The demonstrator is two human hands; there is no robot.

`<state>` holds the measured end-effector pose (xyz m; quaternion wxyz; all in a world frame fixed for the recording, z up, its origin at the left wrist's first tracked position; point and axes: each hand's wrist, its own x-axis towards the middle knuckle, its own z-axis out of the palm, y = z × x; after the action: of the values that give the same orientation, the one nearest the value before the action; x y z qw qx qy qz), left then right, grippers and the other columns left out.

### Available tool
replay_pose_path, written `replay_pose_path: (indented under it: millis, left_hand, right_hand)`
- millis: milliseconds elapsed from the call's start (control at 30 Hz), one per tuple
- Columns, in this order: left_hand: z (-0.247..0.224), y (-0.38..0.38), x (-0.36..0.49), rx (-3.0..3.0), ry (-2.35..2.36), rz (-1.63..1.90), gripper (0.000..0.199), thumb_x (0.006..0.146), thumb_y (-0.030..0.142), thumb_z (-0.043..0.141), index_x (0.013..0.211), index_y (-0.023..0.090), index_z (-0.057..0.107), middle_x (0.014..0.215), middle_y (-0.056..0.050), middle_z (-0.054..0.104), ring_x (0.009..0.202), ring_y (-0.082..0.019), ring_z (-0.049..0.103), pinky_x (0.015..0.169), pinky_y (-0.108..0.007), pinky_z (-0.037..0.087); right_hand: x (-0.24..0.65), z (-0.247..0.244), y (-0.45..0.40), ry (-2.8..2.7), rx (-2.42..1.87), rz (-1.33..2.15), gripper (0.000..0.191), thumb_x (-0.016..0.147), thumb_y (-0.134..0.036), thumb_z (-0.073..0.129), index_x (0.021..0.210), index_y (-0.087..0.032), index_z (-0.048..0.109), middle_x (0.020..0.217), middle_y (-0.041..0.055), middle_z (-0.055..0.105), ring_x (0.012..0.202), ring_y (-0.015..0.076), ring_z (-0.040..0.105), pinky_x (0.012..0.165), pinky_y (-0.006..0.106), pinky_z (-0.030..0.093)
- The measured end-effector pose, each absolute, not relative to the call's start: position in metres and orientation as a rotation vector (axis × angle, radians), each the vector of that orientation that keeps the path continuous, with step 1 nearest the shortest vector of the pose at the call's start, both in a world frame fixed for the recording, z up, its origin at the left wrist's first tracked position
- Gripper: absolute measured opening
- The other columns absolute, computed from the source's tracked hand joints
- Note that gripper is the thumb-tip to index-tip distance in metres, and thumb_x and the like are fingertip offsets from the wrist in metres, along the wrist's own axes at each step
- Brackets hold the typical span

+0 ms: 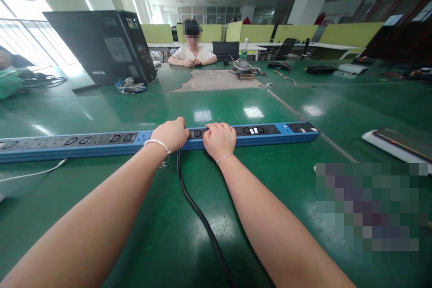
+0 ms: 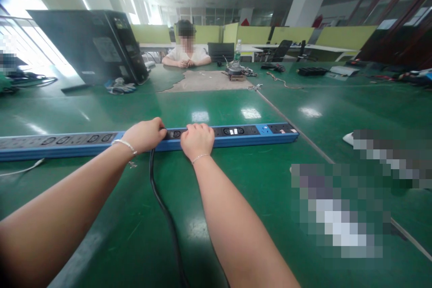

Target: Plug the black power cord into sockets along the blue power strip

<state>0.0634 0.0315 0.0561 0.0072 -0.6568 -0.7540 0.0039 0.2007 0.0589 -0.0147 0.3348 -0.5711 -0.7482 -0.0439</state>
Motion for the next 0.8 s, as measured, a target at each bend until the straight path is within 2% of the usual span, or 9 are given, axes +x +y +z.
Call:
replay_pose_path:
  millis: [600,800]
  left_hand:
    - [0.054,0.024,0.065,-1.961,-2.419,-0.177,0.038,0.081,0.037,0.036,0.104,0.019,0.059,0.091,-0.013,0.069,0.086,-0.027,0.064,0.075,-0.037,0.048]
    - [0.058,0.021,0.071,-1.925,-2.418,-0.119,0.038,0.082,0.036,0.036,0.105,0.018,0.060,0.091,-0.014,0.069,0.087,-0.027,0.064,0.076,-0.039,0.048]
  right_hand:
    - [0.199,-0.015,0.059,-1.945,-1.512,-0.116,0.031,0.083,-0.023,0.041,0.097,-0.025,0.068,0.099,0.0027,0.068,0.098,0.0206,0.051,0.086,0.036,0.029]
    - [0.199,-0.014,0.058,-1.928,-1.521,-0.096,0.031,0.082,-0.023,0.042,0.096,-0.025,0.069,0.098,0.0026,0.068,0.098,0.0207,0.051,0.086,0.036,0.029]
